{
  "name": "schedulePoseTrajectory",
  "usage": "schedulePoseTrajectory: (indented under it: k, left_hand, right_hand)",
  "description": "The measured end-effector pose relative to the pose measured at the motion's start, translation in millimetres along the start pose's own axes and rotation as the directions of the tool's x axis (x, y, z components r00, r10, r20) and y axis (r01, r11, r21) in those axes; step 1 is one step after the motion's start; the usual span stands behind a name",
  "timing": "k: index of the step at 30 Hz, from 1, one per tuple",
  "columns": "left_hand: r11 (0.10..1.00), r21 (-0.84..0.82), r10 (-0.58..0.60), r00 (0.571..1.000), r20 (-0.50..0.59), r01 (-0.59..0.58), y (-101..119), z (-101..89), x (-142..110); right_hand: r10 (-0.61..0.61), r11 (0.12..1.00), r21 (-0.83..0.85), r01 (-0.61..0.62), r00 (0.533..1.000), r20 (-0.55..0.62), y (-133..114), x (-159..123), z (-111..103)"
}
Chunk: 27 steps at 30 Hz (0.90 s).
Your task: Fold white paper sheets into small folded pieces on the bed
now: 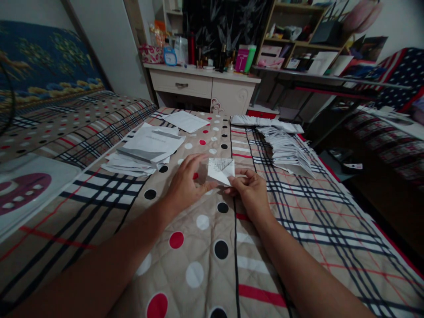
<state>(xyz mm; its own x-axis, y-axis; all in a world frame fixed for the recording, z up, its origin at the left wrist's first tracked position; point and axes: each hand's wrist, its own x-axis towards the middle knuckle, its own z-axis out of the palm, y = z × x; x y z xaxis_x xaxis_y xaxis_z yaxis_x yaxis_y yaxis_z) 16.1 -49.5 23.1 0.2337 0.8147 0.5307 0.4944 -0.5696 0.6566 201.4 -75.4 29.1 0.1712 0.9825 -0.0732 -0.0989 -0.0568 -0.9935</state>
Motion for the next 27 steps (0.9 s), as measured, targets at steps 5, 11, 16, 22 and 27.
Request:
schedulePoseTrajectory:
  k: [5, 11, 16, 22, 27]
  left_hand:
    - [0.846, 0.429, 0.285, 0.949, 0.137, -0.316, 12.9, -5.0, -2.9]
    - [0.941, 0.291, 0.164, 0.985, 0.046, -0.171, 13.1, -3.6, -2.5]
    - [0.852, -0.378, -0.415, 0.907, -0.065, 0.363, 9.5, 3.9, 2.3]
    - [0.521, -0.652, -0.546, 0.802, 0.241, 0.551, 12.8, 8.7, 2.5]
    - [0.562, -0.463, -0.489, 0.727, 0.482, 0.685, 18.5, 8.9, 2.2]
  right_hand:
    - [-0.015, 1.000, 0.023, 0.015, 1.000, 0.025, -0.5, -2.7, 1.9]
    - [-0.108, 0.994, 0.031, 0.106, 0.992, 0.070, -1.1, -5.5, 4.0]
    - [-0.227, 0.973, -0.051, 0.226, 0.974, -0.013, 4.3, 2.1, 1.9]
    - [-0.137, 0.989, 0.071, 0.127, 0.979, 0.150, 6.0, 1.6, 6.9]
    - [-0.126, 0.992, 0.024, 0.125, 0.992, 0.025, 5.5, 3.1, 1.2]
